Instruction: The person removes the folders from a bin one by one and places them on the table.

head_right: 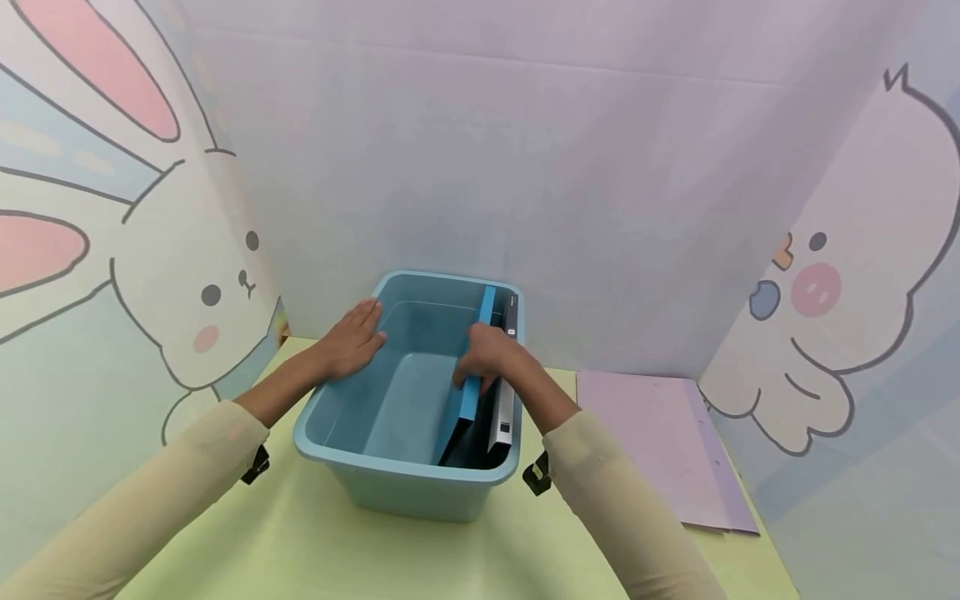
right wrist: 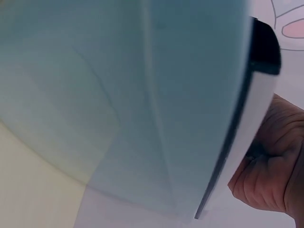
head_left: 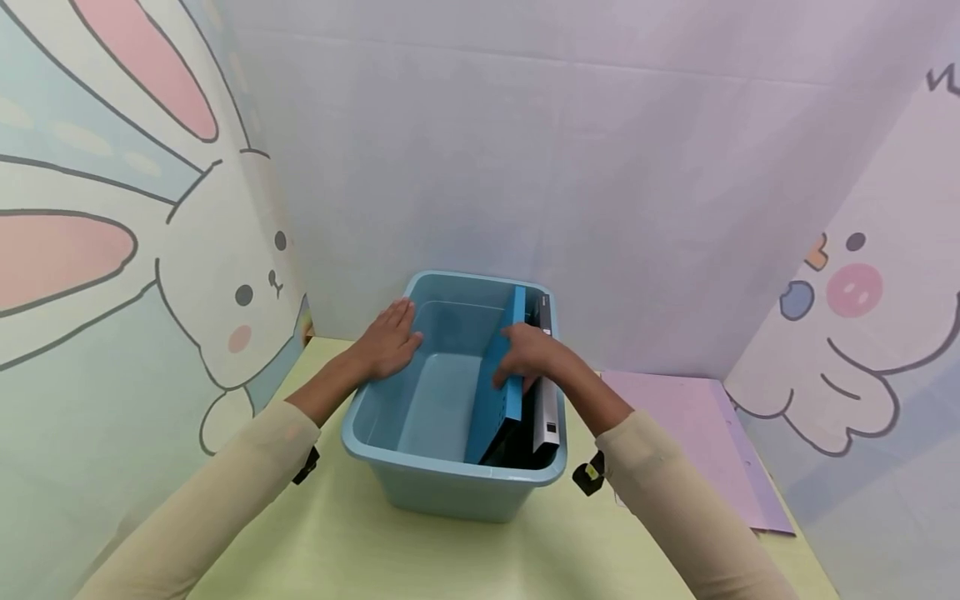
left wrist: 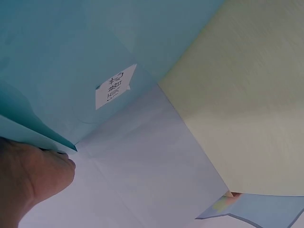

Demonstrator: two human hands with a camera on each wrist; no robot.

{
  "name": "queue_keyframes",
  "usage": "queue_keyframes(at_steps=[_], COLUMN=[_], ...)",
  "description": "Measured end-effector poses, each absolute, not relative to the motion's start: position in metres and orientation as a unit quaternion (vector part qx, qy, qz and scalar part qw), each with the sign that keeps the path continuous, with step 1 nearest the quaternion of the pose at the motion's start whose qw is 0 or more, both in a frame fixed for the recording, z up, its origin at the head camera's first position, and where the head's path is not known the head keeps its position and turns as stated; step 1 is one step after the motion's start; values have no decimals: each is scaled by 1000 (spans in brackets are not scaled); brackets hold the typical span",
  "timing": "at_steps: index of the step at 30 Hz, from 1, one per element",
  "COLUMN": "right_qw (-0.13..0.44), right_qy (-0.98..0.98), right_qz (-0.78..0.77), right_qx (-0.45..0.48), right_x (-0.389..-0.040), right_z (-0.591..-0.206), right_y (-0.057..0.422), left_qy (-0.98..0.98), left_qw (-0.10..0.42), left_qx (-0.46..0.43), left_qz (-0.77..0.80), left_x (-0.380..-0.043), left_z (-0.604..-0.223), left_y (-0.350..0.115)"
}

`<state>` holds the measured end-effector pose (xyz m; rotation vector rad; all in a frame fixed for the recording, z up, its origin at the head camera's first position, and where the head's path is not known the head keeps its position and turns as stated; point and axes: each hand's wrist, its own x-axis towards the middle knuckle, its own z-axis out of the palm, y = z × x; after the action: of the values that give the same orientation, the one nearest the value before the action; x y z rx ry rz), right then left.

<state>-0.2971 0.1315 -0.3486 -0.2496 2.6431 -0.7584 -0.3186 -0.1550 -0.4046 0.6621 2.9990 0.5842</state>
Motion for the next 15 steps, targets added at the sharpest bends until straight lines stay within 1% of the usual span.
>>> queue_keyframes(at_steps=[15], right_qw=[187], right_qy=[928], right_qz=[-300], right_qx=[-119], right_x=[-286], right_z=[-341], right_y=[143], left_qy=[962], left_qw=[5], left_qx=[209], left_qz=[176], left_x=[-317], left_z=[-404], left_y=[-154])
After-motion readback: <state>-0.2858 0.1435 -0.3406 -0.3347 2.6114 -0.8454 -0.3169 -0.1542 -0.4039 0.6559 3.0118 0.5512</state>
